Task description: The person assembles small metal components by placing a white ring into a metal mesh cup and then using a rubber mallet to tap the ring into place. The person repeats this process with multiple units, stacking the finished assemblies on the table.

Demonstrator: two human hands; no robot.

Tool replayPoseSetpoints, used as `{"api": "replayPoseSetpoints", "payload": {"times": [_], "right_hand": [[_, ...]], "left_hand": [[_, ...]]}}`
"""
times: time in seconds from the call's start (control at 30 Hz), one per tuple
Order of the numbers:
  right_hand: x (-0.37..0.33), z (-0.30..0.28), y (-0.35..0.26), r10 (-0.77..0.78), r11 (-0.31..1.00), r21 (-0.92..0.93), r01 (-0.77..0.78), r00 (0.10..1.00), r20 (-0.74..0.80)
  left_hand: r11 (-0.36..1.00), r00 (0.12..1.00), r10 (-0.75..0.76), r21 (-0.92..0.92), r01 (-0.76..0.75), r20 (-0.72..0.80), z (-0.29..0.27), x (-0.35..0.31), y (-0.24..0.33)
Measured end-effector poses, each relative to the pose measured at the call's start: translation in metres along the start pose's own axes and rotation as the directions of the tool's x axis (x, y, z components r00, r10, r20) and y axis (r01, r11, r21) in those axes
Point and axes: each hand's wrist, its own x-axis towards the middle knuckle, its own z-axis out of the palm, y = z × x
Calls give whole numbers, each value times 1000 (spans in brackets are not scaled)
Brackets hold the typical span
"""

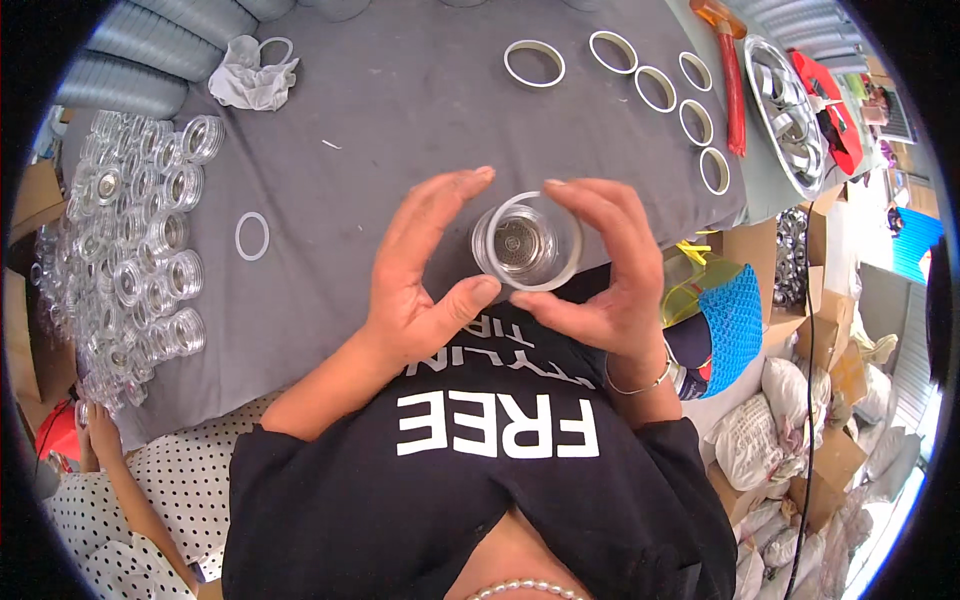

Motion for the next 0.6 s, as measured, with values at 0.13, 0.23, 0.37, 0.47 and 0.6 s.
{"api": "replayPoseSetpoints", "payload": {"times": [0.13, 0.23, 0.37, 0.47, 0.6], "right_hand": [[2, 5, 3, -14, 998, -64, 17, 998, 60], [-3, 7, 8, 10, 998, -68, -5, 996, 83], [-9, 15, 14, 60, 997, 35, -62, 996, 65], [-18, 27, 28, 34, 996, 79, -33, 999, -2], [-29, 40, 47, -97, 995, -4, 97, 993, -61]], "left_hand": [[999, 995, -7, 52, 1, 103, 1, 3, -1], [997, 990, -45, 66, 37, 135, 2, 0, -5], [997, 985, -59, 48, 52, 163, 1, -4, -13], [996, 982, -85, 41, 80, 171, 2, -10, -21], [959, 969, -86, 282, 17, 233, -10, -6, -20]]}}
